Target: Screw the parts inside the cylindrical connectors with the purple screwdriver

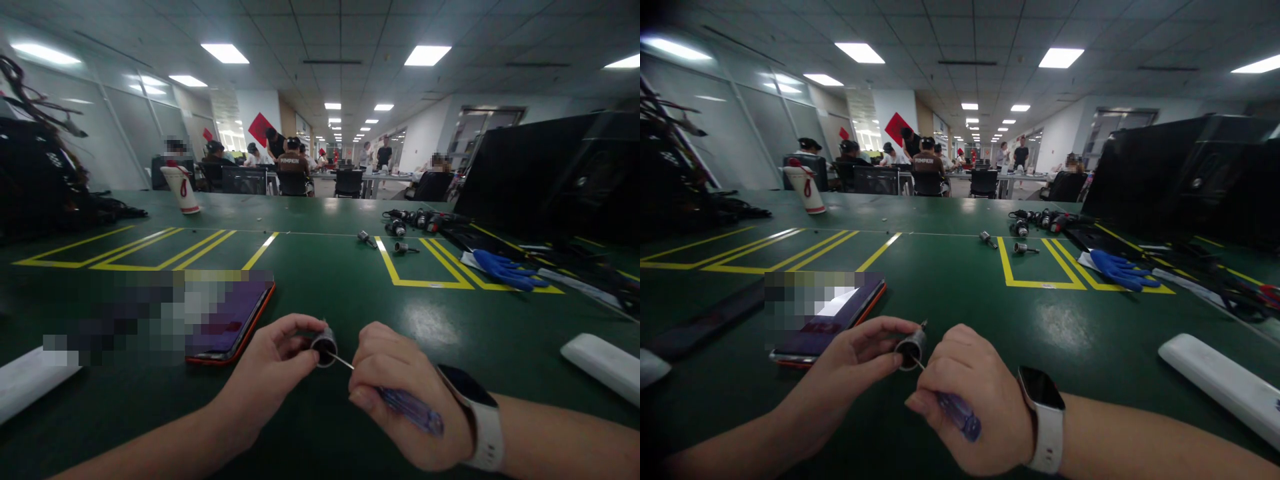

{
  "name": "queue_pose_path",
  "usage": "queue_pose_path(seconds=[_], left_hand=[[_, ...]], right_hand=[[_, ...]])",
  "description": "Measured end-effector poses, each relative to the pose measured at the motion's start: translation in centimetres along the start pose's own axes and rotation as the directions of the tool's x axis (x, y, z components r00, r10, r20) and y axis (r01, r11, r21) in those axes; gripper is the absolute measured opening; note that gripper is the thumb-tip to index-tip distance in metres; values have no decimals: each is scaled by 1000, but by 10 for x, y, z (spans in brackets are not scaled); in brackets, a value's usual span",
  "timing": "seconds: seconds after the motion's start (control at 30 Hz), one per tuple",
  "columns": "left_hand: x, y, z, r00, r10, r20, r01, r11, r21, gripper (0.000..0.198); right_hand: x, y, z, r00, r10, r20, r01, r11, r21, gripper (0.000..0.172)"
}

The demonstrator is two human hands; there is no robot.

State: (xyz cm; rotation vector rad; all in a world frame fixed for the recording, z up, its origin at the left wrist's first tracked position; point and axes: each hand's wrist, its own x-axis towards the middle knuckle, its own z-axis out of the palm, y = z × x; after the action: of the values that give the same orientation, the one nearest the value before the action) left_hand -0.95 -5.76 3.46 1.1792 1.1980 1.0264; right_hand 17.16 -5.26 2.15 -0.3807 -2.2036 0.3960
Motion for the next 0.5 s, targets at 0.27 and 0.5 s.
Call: queue_pose_path(seconds=[0.27, 0.5], left_hand=[[-2, -3, -1, 999, 47, 3, -47, 998, 45, 24], [1, -5, -2, 998, 68, 4, -68, 997, 32, 25]], right_hand=[[1, -2, 1, 995, -69, 72, 74, 995, -65, 11], [1, -2, -1, 995, 92, 25, -94, 992, 88, 13]])
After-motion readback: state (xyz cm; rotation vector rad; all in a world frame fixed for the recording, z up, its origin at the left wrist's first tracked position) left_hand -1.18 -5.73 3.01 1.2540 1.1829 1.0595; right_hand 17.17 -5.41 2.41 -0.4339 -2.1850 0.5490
